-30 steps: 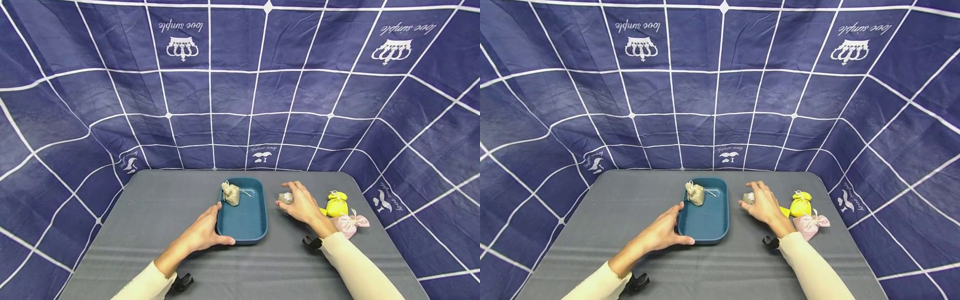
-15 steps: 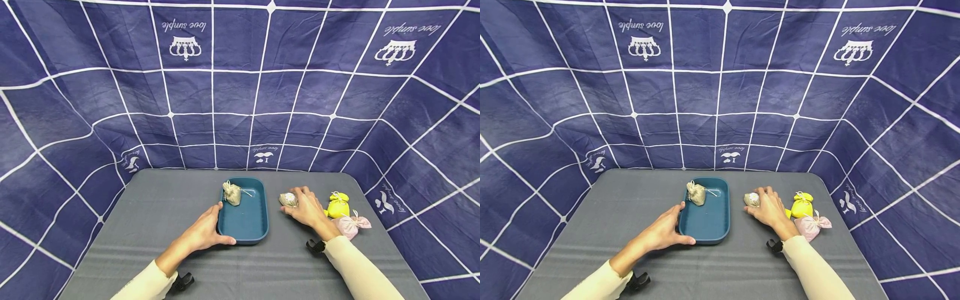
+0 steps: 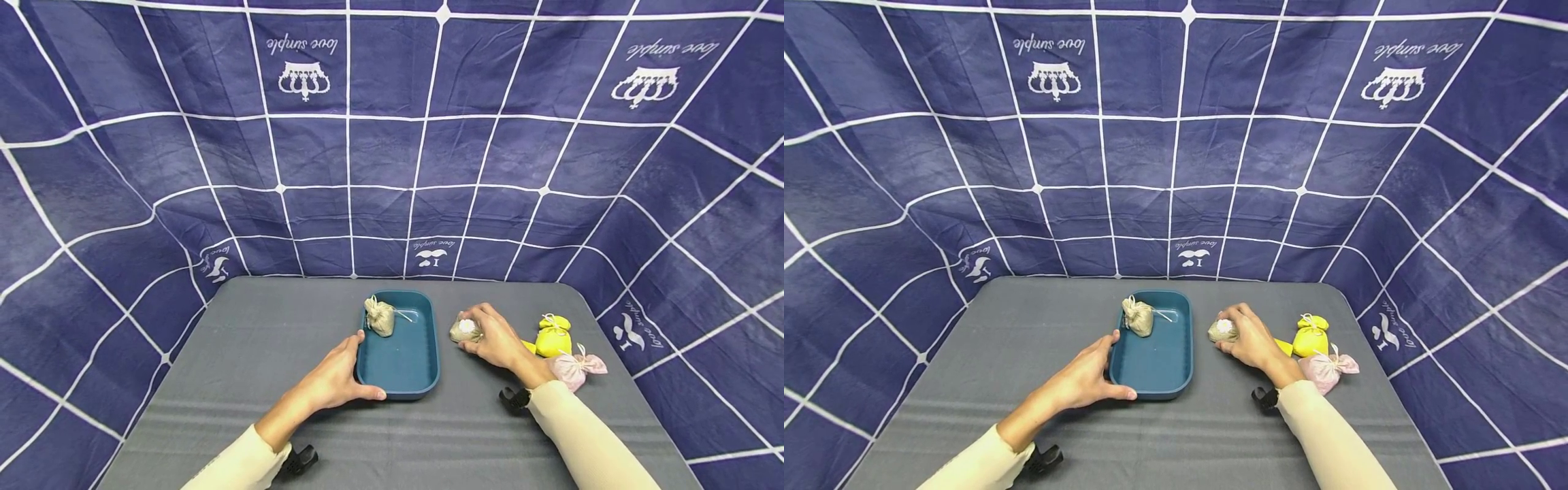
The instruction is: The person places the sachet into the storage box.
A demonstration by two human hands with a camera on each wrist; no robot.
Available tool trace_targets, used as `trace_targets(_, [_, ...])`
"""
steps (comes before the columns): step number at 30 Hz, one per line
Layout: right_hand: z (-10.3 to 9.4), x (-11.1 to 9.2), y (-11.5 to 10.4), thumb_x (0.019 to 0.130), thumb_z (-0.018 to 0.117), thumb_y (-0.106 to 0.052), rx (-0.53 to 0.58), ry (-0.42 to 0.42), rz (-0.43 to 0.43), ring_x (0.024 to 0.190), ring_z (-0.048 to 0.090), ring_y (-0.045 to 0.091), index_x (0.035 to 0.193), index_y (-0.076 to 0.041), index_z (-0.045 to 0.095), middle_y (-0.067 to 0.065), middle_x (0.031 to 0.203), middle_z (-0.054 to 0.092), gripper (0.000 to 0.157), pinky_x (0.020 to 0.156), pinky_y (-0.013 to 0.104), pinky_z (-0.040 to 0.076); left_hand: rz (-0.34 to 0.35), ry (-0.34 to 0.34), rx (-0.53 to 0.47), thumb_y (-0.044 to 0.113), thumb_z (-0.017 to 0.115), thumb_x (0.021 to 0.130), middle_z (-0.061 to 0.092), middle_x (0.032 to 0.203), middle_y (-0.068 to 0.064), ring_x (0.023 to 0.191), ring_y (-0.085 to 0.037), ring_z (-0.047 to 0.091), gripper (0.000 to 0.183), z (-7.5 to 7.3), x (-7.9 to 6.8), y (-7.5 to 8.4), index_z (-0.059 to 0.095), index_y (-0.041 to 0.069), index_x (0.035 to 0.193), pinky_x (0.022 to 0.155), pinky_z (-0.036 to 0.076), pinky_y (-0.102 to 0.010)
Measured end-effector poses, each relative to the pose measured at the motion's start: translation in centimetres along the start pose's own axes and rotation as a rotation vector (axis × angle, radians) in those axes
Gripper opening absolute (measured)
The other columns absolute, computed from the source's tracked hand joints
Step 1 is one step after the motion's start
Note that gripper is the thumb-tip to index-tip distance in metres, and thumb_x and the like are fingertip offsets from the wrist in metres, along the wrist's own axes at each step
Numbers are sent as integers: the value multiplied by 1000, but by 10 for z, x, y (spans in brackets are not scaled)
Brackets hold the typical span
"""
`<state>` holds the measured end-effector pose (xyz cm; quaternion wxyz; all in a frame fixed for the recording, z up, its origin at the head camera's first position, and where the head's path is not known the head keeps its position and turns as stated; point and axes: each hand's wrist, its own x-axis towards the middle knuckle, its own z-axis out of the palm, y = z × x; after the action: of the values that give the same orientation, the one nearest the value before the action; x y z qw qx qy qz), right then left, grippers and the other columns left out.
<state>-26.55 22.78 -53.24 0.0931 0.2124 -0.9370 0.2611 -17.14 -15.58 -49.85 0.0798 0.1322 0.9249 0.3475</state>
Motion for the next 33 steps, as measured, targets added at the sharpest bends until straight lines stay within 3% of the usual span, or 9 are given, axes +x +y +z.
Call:
trace_targets(4, [0, 0, 3, 83, 105, -12, 34, -17, -66, 124, 76, 37, 137, -5, 77, 17, 138, 75, 61, 107, 58, 62, -1, -4, -1, 45, 111, 78, 48, 177, -36, 164, -52, 53, 137, 0, 1, 0, 34, -13, 175, 135, 45, -65])
trace_targets(12, [-3, 0, 9, 82, 108, -28, -19, -40, 37, 122, 75, 40, 149, -3, 70, 22, 135, 76, 81, 107, 61, 62, -11, -10, 1, 47, 111, 78, 47, 180, -34, 165, -52, 51, 138, -1, 3, 1, 33, -11, 176, 135, 45, -65])
trace_targets(24, [4, -3, 8, 86, 105, -35, -25, -85, 90, 115, 76, 34, 146, -4, 72, 17, 131, 79, 75, 101, 54, 62, -21, -28, -12, 48, 110, 78, 46, 182, -29, 167, -51, 49, 138, 2, -3, 1, 33, -10, 177, 136, 44, -65])
trace_targets(33, [7, 3, 6, 85, 106, -31, 14, -7, 105, 105, 74, 31, 141, -3, 68, 16, 119, 80, 74, 95, 51, 61, -11, -16, 1, 47, 110, 79, 47, 181, -30, 166, -52, 50, 138, 0, -1, 0, 33, -11, 176, 136, 45, -65])
